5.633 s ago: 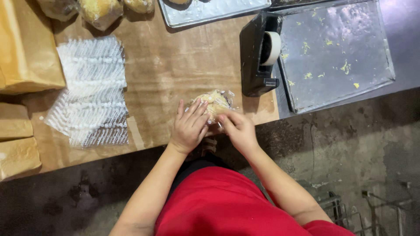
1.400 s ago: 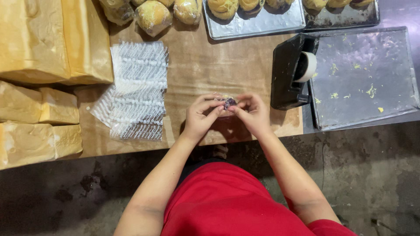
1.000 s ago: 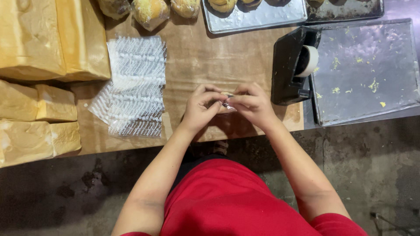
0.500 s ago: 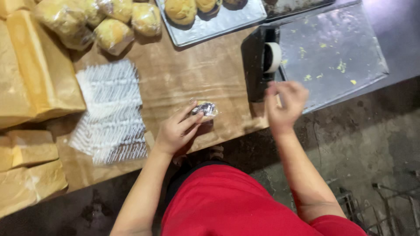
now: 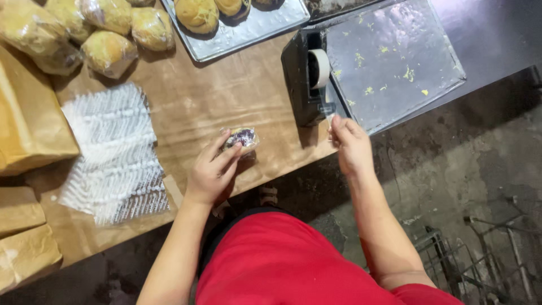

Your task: The person wraps individual pastries in plastic film and secures them with tape from a dispenser, then moves the wrapped items aside.

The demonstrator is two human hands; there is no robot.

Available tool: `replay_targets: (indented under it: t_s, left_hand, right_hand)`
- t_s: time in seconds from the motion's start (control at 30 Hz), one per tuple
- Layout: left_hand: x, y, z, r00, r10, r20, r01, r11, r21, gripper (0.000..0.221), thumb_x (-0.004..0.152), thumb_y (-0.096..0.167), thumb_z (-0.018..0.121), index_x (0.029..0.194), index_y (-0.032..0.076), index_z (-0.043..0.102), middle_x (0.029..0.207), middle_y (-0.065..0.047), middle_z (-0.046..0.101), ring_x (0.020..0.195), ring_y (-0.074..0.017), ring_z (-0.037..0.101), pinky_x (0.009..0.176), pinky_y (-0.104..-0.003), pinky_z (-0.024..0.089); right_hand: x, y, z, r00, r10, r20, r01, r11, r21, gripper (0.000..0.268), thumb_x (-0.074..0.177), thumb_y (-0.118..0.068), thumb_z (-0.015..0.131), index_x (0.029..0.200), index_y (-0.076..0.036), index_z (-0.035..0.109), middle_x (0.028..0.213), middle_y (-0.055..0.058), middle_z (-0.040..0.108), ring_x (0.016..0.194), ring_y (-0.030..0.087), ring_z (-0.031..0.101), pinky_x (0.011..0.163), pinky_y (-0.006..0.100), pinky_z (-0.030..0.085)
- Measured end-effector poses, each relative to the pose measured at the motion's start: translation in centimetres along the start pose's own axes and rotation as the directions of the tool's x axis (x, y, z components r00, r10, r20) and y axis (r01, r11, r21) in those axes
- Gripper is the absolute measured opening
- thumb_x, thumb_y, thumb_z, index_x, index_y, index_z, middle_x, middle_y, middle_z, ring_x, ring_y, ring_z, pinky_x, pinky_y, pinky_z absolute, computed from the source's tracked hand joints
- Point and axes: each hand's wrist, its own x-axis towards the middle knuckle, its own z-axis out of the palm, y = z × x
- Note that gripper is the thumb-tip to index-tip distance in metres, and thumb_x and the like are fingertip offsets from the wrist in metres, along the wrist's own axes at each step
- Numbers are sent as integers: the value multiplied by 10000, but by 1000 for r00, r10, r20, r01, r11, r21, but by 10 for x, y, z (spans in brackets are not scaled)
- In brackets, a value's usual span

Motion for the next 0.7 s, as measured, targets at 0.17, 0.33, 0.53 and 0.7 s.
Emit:
replay_targets:
  t_s: [0.17, 0.33, 0.53, 0.7]
  left_hand:
    - [-5, 4, 2, 999, -47, -20, 47, 998, 28, 299, 861, 117, 819, 1157, 148, 788, 1334, -129, 688, 1141, -315, 710, 919, -370, 589]
    - [-4, 7, 1, 999, -41, -13, 41, 999, 33, 272, 878, 119, 810, 1148, 142, 781, 1329, -130, 689, 1132, -308, 708, 938, -376, 589]
    - [-3, 12, 3, 999, -23, -35, 24, 999, 33, 284, 880, 109, 791, 1161, 143, 775, 1339, -132, 678, 1186, -310, 698, 975, -377, 587]
    - [-7, 5, 5, 999, 29, -30, -28, 999, 14, 298, 880, 92, 776, 1176, 126, 758, 1376, -144, 651, 1252, -317, 672, 1040, -400, 575]
  right_hand:
    - [-3, 35, 10, 882, 267, 387, -457, 682, 571, 239, 1047, -300, 642, 904, -111, 614, 574, -62, 452, 497, 84, 410, 491, 250, 322]
    - [-55, 34, 60, 834, 249, 493, -434, 848, 306, 220, 1067, -240, 610, 1013, -32, 657, 594, -71, 421, 502, 70, 361, 473, 246, 280]
    - [-63, 7, 127, 847, 38, 531, -76, 996, 51, 412, 1079, -145, 637, 1468, -8, 647, 759, -88, 516, 619, 14, 385, 543, 189, 314]
    - [-64, 15, 143, 890, 40, 454, -37, 999, -14, 488, 1026, -115, 627, 1504, -88, 536, 990, -87, 699, 760, -36, 520, 668, 147, 437]
